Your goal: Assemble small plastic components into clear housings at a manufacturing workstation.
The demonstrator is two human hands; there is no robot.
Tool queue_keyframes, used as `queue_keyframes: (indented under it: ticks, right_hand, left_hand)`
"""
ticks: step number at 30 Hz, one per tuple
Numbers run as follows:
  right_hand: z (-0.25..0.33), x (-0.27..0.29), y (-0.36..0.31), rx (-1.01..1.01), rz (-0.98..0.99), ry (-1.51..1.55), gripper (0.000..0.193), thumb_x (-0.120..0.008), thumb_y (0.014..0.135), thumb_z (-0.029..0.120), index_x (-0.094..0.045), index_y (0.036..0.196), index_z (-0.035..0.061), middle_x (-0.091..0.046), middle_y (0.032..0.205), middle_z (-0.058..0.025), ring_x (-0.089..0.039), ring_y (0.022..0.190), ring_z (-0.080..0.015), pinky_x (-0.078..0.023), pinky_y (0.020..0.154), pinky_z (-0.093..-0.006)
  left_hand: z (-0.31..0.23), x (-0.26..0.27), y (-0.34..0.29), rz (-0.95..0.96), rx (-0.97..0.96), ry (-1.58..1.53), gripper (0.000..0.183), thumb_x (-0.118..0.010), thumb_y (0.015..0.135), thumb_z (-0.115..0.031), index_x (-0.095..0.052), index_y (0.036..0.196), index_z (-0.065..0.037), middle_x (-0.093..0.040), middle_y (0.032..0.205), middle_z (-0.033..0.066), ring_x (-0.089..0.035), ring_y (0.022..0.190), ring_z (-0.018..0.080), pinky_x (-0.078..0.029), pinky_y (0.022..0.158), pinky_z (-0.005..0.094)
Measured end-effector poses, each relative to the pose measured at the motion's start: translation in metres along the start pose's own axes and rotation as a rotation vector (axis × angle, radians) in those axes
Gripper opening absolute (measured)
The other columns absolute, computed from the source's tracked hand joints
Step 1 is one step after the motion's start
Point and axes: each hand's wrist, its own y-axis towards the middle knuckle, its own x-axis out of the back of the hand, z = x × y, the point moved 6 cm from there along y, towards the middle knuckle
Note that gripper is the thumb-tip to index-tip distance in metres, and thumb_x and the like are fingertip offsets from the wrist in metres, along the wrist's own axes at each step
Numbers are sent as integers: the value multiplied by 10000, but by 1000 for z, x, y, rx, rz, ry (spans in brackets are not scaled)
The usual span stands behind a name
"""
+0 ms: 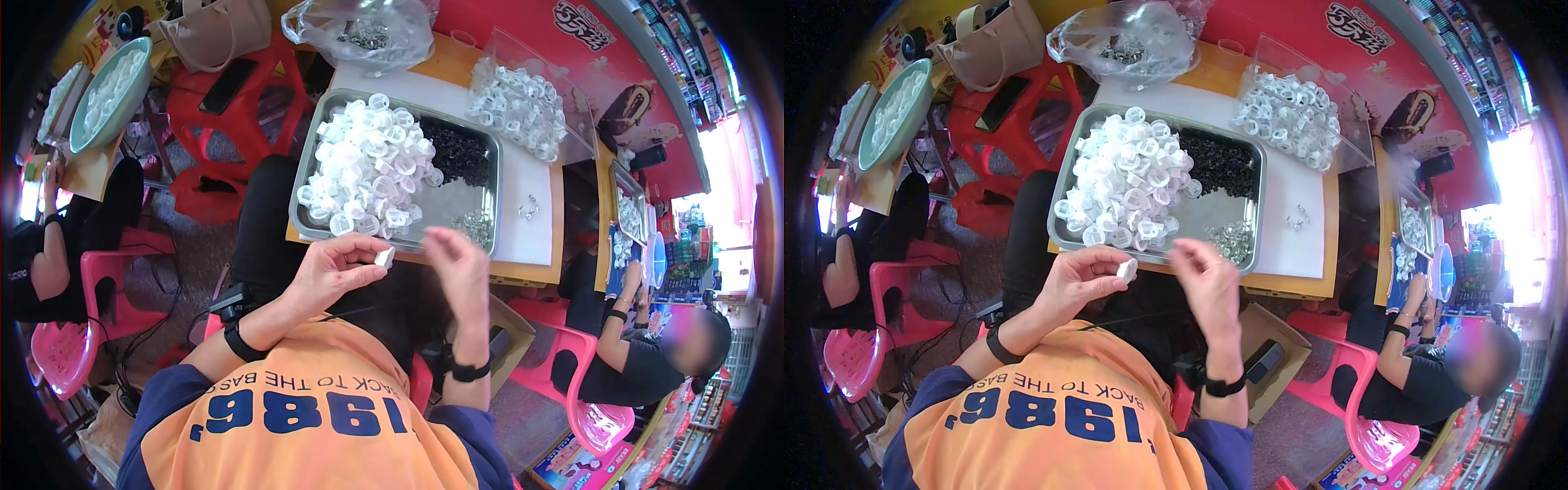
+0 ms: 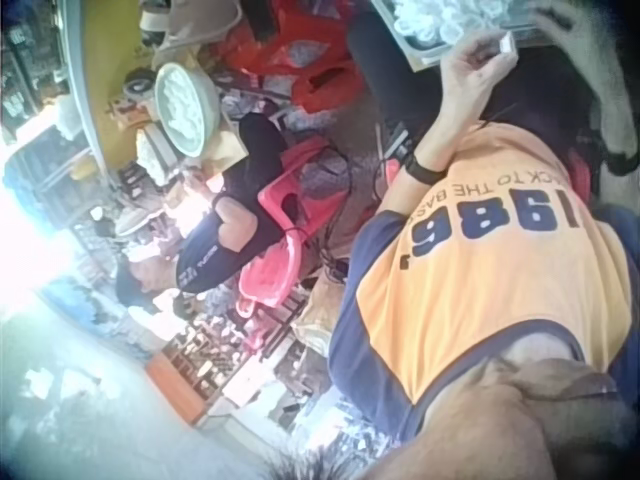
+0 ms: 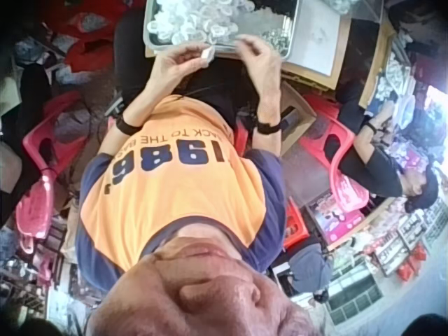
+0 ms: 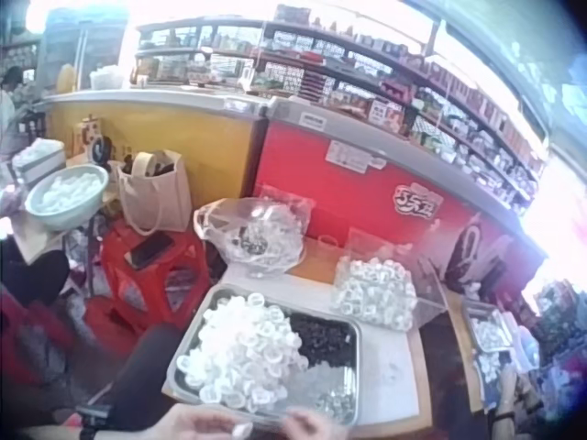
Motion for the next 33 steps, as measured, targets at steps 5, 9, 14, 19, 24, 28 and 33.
queue_keyframes:
  ticks: [5,9,14,19,24,28,33]
  right_hand:
    - [-34,29,41,180,-133,-459,150,-689,823,116,-702,948,33,-638,893,-115,-616,831,-288,-492,760,-383]
    - [-39,19,53,285,-94,-723,115,-674,826,113,-686,914,40,-614,871,-123,-610,865,-310,-489,788,-405]
    - [-48,23,57,161,-66,-607,109,-660,826,105,-666,905,31,-622,877,-128,-615,851,-315,-495,772,-405]
    - [-36,33,49,-146,-34,-238,84,-600,875,76,-655,880,13,-661,874,-100,-618,744,-166,-491,709,-291]
    - [-63,29,45,-153,14,505,88,-580,902,55,-627,887,-18,-669,914,-113,-575,717,-97,-465,671,-231]
    - [-59,14,32,-219,99,1095,53,-570,901,28,-604,914,-11,-662,941,-153,-560,707,-106,-465,669,-236]
    - [-31,-7,8,-247,194,1196,61,-556,907,26,-608,912,-5,-662,953,-150,-567,727,-108,-476,686,-241]
  left_hand:
    - [1,-3,-2,-17,83,-85,290,-678,885,-28,-624,1166,17,-684,1033,78,-658,937,124,-537,853,252]
    - [2,-1,-4,-50,98,-88,276,-667,896,-38,-623,1162,25,-678,1044,86,-659,948,130,-542,846,256]
    - [0,1,-6,-71,85,-124,289,-646,917,-64,-610,1190,21,-659,1089,92,-668,965,168,-550,846,274]
    - [0,-3,-5,-30,95,-106,326,-609,948,-112,-576,1252,1,-638,1102,96,-670,982,206,-557,843,291]
    - [3,-7,-4,7,147,-163,269,-583,958,-106,-587,1209,-7,-629,1079,83,-663,964,184,-550,819,280]
    - [0,-9,2,-38,170,-245,146,-574,961,-112,-602,1070,-18,-619,1010,57,-637,852,122,-521,729,236]
    - [-10,-16,24,-7,142,-117,104,-621,940,-124,-602,1000,-42,-606,938,11,-576,755,61,-474,642,203]
